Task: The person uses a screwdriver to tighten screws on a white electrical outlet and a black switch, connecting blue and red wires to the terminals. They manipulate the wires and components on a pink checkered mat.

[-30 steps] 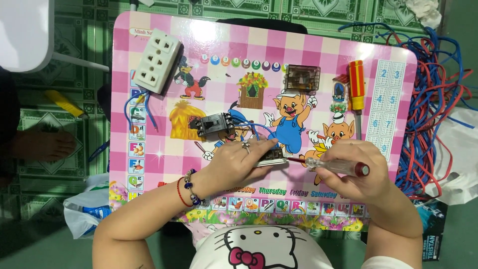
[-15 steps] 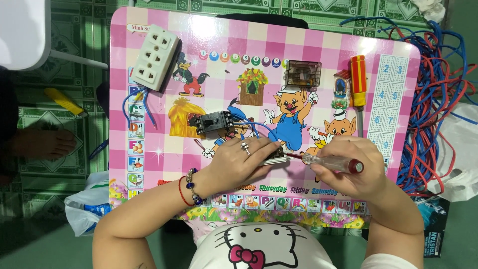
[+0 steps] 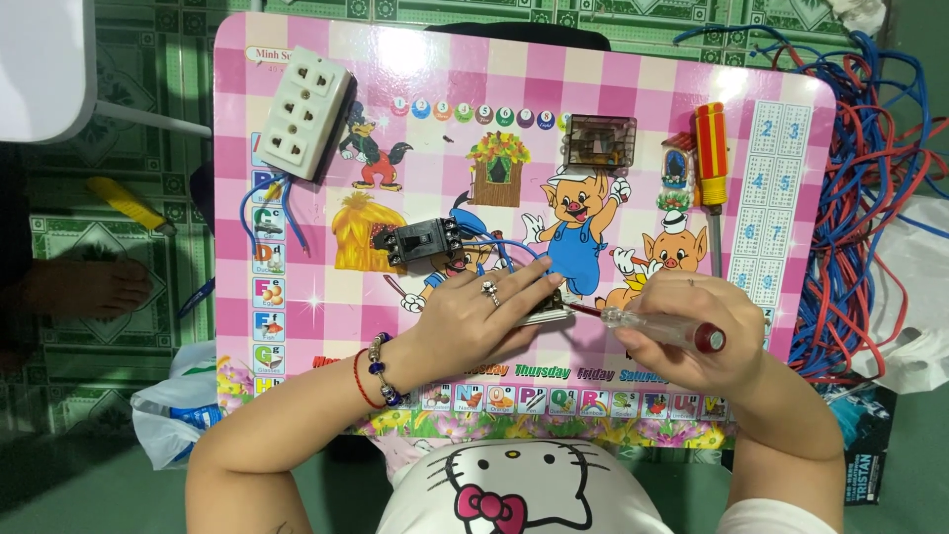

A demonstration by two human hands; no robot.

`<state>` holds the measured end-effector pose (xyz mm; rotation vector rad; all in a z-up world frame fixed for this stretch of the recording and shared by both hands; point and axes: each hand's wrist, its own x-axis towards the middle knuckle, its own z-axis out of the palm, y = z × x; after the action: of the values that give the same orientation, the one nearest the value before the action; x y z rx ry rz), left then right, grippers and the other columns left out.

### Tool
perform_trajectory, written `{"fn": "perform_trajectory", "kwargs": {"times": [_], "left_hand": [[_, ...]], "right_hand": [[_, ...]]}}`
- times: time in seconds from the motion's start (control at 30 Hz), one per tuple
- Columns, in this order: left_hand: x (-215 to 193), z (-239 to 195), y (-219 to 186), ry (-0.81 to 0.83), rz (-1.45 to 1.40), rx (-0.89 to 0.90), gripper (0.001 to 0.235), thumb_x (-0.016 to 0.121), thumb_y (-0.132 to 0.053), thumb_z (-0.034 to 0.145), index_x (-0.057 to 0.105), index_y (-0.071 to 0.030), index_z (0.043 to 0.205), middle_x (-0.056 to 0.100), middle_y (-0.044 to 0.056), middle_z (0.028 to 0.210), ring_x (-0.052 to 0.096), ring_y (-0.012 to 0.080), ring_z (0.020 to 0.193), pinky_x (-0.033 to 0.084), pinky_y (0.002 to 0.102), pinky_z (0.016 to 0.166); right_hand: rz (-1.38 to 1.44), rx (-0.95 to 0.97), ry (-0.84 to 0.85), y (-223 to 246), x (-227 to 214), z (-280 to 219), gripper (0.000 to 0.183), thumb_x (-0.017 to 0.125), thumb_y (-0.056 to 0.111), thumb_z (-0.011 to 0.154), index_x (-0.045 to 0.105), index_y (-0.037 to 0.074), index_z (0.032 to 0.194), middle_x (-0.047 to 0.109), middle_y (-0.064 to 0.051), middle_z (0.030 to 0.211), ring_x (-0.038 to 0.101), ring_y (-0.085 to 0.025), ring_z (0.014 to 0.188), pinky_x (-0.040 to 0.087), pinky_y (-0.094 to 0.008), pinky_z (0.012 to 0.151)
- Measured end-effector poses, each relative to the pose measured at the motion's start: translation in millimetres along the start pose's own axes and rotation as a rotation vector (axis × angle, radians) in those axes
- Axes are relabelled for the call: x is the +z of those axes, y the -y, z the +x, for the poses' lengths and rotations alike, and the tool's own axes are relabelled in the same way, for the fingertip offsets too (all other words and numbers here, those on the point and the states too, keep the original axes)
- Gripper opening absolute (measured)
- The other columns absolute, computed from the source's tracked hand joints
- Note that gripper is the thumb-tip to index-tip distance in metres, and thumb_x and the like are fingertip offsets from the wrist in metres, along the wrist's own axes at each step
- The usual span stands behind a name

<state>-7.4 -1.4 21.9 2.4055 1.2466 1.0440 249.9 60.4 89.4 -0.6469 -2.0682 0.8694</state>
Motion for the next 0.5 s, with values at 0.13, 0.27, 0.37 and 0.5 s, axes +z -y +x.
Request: {"fn": "perform_trajectory", "kwargs": {"times": [0.13,0.27,0.37,0.5], "left_hand": [[0.9,-2.5,1.0,0.001,-0.016,0.004,0.043,0.052,-0.034,0.105,0.057,-0.016,0.144,0.068,0.011,0.137,0.075,0.0267,0.098,0.057,0.034,0.073],[-0.2,-2.0,1.0,-0.003,-0.009,0.008,0.044,0.053,-0.034,0.105,0.056,-0.016,0.145,0.068,0.011,0.138,0.075,0.0265,0.099,0.057,0.034,0.074],[-2.2,0.6,-0.7,-0.003,-0.019,0.003,0.043,0.054,-0.033,0.104,0.057,-0.016,0.144,0.069,0.012,0.135,0.075,0.0267,0.097,0.057,0.035,0.073],[1.9,-2.0,1.9,-0.059,-0.029,0.030,0.040,0.060,-0.031,0.101,0.062,-0.013,0.136,0.071,0.012,0.114,0.072,0.0290,0.092,0.058,0.036,0.073]], "right_hand": [[0.005,0.012,0.004,-1.3,4.6,-9.8,0.018,0.078,0.013,0.084,0.065,0.004,0.092,0.067,-0.012,0.064,0.068,-0.029,0.050,0.058,-0.039,0.051],[-0.036,-0.037,0.019,-1.4,6.6,-14.2,0.018,0.077,0.015,0.086,0.064,0.005,0.095,0.069,-0.010,0.066,0.069,-0.028,0.052,0.060,-0.040,0.056],[-0.052,-0.057,0.045,3.2,7.1,-12.0,0.020,0.077,0.016,0.086,0.064,0.006,0.097,0.071,-0.010,0.069,0.070,-0.027,0.055,0.061,-0.041,0.059],[-0.012,-0.088,0.044,2.4,5.9,-10.5,0.018,0.076,0.014,0.086,0.063,0.006,0.095,0.070,-0.010,0.065,0.066,-0.026,0.047,0.060,-0.040,0.053]]}}
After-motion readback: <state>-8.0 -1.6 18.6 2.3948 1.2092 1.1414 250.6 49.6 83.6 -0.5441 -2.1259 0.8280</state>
